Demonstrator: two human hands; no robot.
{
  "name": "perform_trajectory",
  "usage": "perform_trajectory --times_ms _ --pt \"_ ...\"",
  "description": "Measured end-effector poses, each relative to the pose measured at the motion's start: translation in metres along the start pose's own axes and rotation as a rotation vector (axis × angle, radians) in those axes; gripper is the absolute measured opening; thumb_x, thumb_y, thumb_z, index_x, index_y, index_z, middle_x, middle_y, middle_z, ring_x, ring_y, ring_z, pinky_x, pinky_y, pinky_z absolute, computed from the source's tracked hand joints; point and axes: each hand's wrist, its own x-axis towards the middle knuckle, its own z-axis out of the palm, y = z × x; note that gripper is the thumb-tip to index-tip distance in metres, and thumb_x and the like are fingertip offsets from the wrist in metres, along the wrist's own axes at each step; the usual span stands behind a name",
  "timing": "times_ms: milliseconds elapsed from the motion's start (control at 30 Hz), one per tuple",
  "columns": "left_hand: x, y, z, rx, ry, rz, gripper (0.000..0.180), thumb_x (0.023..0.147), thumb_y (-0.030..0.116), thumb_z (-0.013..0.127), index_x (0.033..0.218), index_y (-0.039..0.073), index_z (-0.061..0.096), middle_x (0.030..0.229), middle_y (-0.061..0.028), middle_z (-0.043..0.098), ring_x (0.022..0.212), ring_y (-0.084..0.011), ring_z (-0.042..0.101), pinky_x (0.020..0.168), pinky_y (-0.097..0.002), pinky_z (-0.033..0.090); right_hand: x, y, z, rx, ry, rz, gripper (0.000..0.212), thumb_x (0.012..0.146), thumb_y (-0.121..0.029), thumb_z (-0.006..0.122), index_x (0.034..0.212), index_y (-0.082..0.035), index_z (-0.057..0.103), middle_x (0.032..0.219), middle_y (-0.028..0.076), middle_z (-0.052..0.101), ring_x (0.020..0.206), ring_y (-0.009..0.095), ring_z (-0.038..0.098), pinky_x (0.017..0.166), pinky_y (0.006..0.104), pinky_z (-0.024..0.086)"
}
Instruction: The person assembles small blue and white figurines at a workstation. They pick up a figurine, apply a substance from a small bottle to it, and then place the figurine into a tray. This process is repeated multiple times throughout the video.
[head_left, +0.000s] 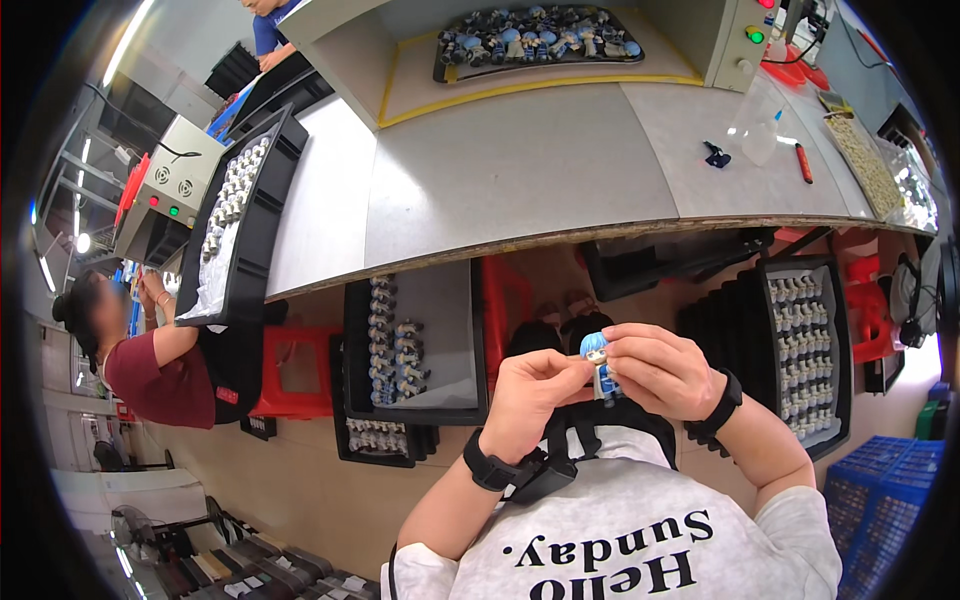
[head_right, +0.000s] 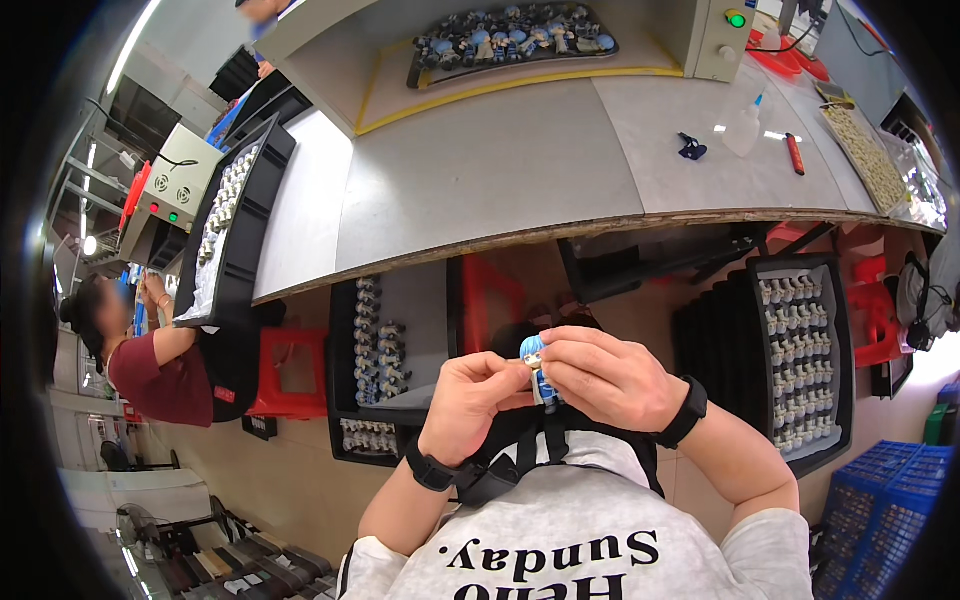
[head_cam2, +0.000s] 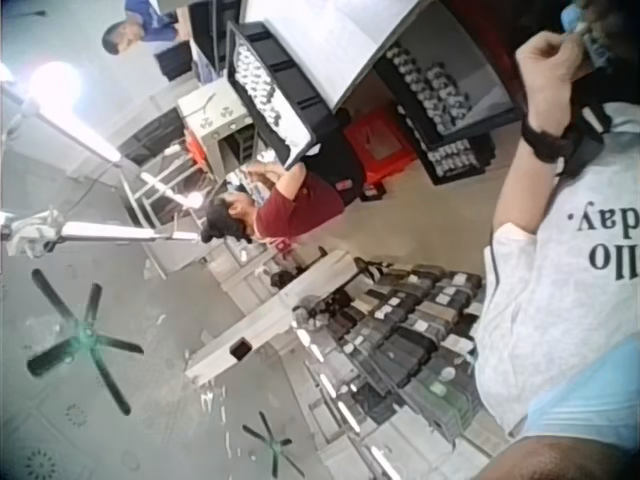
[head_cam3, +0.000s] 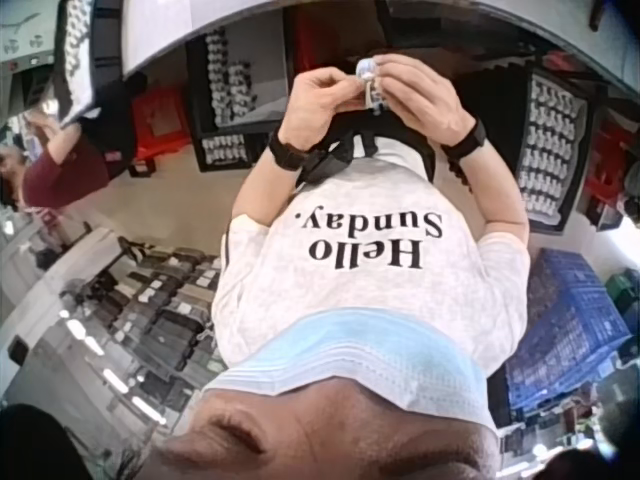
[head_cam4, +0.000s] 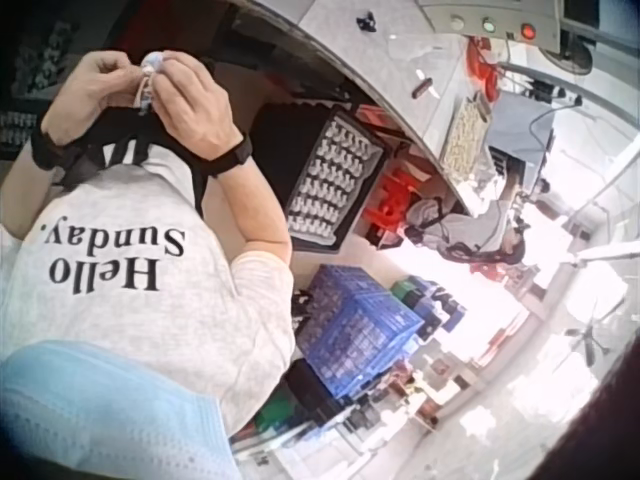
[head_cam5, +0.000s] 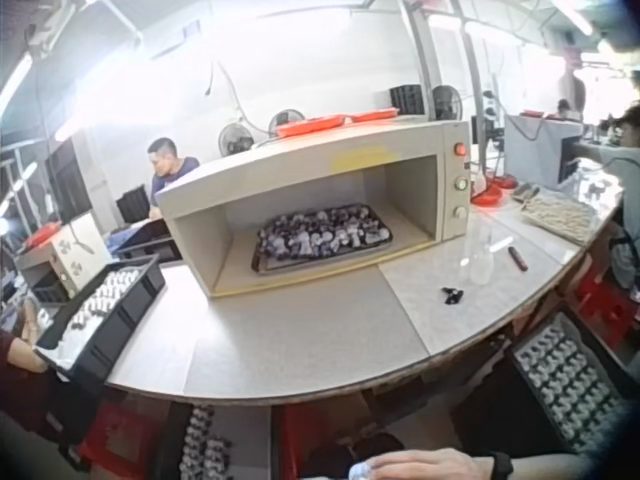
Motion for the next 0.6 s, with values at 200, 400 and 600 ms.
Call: perform_trajectory --times_ms 200,400,600 --pt "0.0029 -0.0028 -0.0016 -0.155 -0.051 -0.123 0.018 0.089 0.003 0.058 0.071 0.004 0.052 0.085 -0.0104 0.064 0.081 -0.0183 0.066 0.074 -0.0349 0.058 -0.0021 0.0012 -0.0006 0.037 -0.022 -0.007 0.027 0.067 0.003 0.071 0.091 0.004 0.058 0.096 0.014 0.059 0.092 0.032 0.064 0.069 0.0335 0.057" --pt "0.0048 -0.0081 -0.0071 -0.178 -0.078 -0.157 0.016 0.087 0.001 0.059 0.074 0.004 0.052 0.087 -0.0112 0.064 0.081 -0.0191 0.066 0.075 -0.0356 0.058 -0.0047 0.0005 0.0012 0.043 -0.059 -0.012 0.027 0.068 0.001 0.071 0.091 0.005 0.058 0.096 0.014 0.059 0.092 0.032 0.064 0.068 0.0332 0.057" --pt "0.0049 -0.0095 -0.0088 -0.200 -0.103 -0.149 0.013 0.087 0.000 0.059 0.075 0.004 0.053 0.088 -0.0111 0.063 0.082 -0.0188 0.066 0.075 -0.0349 0.058 -0.0072 0.0016 0.0020 0.019 -0.056 -0.015 0.030 0.068 0.001 0.071 0.094 0.005 0.057 0.096 0.014 0.059 0.092 0.032 0.064 0.067 0.0327 0.057"
